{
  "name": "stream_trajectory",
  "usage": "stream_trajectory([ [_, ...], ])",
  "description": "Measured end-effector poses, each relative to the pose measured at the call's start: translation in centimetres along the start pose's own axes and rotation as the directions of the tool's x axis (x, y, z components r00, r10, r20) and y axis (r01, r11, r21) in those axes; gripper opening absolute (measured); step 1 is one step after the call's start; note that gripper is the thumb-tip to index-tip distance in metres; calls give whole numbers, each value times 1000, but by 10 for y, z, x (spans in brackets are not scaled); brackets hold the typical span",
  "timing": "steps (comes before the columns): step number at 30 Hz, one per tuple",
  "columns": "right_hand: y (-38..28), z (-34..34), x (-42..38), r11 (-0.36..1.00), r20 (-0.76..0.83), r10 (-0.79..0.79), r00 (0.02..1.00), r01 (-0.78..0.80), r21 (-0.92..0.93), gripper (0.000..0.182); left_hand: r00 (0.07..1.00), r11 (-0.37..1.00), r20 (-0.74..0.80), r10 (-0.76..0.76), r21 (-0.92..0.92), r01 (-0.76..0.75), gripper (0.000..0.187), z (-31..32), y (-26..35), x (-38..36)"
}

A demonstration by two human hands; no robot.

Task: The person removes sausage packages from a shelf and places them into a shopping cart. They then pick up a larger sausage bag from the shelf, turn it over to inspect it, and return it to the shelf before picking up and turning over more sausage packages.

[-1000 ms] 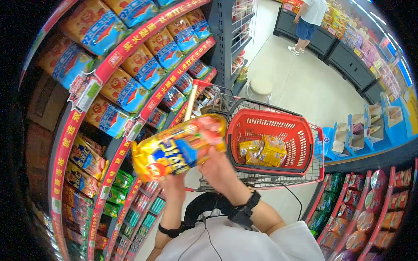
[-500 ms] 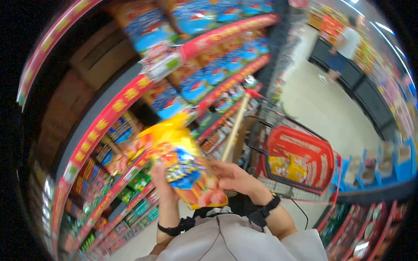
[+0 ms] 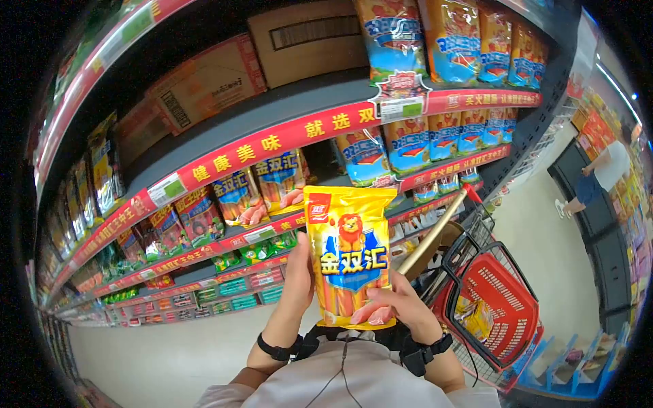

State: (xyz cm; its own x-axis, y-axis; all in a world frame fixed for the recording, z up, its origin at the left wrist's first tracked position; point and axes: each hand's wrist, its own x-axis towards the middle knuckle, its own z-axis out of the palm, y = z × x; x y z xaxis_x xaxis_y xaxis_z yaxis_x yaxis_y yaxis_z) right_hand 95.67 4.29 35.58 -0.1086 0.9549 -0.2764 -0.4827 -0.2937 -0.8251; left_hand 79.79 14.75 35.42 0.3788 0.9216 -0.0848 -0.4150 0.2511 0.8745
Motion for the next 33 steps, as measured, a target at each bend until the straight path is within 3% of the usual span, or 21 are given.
stream_trajectory([
  [1,0,-1,0,994,2,49,999,-49,97,48,999,1000,42,-4,18,4,40,-5,-2,0],
  [3,7,-4,4,991,-11,104,995,-102,86,46,993,996,119,-26,90,15,47,-11,-5,-4],
  [5,30,-15,15,997,-88,-50,995,55,48,49,987,994,118,-108,5,108,57,-10,-7,-9],
  [6,22,-9,11,989,-48,17,999,-10,148,48,985,988,95,-143,-48,148,61,-9,-6,-11],
  [13,27,0,10,979,-105,54,993,-32,200,46,987,990,92,-132,-29,135,64,-10,-2,-13],
  [17,24,6,8,979,-100,5,995,15,204,44,975,974,91,-205,-79,212,62,-9,1,-14],
  [20,25,1,4,983,-145,56,988,-28,184,45,970,974,100,-222,-33,226,63,-13,-7,-11],
  [21,16,16,2,989,-229,-8,973,42,145,46,978,983,109,-177,-27,181,63,-13,-11,-10],
  [23,17,11,3,994,-248,-104,963,109,5,47,989,1000,148,-29,9,28,64,-12,-19,-8],
  [24,12,14,5,954,-239,-254,937,203,-219,49,981,998,183,-60,22,57,66,-10,-9,-9],
  [25,6,18,7,928,-172,-312,934,261,-265,53,980,995,187,-66,91,49,67,-12,-14,-9],
  [27,-1,26,9,847,-24,-376,927,333,-415,65,964,981,244,106,135,-142,65,-7,-20,-5],
  [29,14,6,10,733,131,-446,886,445,-514,81,965,942,183,186,248,-228,66,-6,-24,-6],
  [30,4,21,9,759,158,-452,878,471,-450,72,958,990,281,-51,-108,85,69,-14,-28,-2],
  [31,-7,37,8,781,180,-460,870,493,-383,63,865,815,451,-221,-401,417,73,-18,-30,0],
  [32,-6,37,12,785,185,-455,871,490,-378,63,869,816,443,-221,-403,413,73,-20,-31,0],
  [33,-4,35,14,775,112,-481,870,481,-409,49,846,718,486,-220,-506,478,77,-19,-33,-1],
])
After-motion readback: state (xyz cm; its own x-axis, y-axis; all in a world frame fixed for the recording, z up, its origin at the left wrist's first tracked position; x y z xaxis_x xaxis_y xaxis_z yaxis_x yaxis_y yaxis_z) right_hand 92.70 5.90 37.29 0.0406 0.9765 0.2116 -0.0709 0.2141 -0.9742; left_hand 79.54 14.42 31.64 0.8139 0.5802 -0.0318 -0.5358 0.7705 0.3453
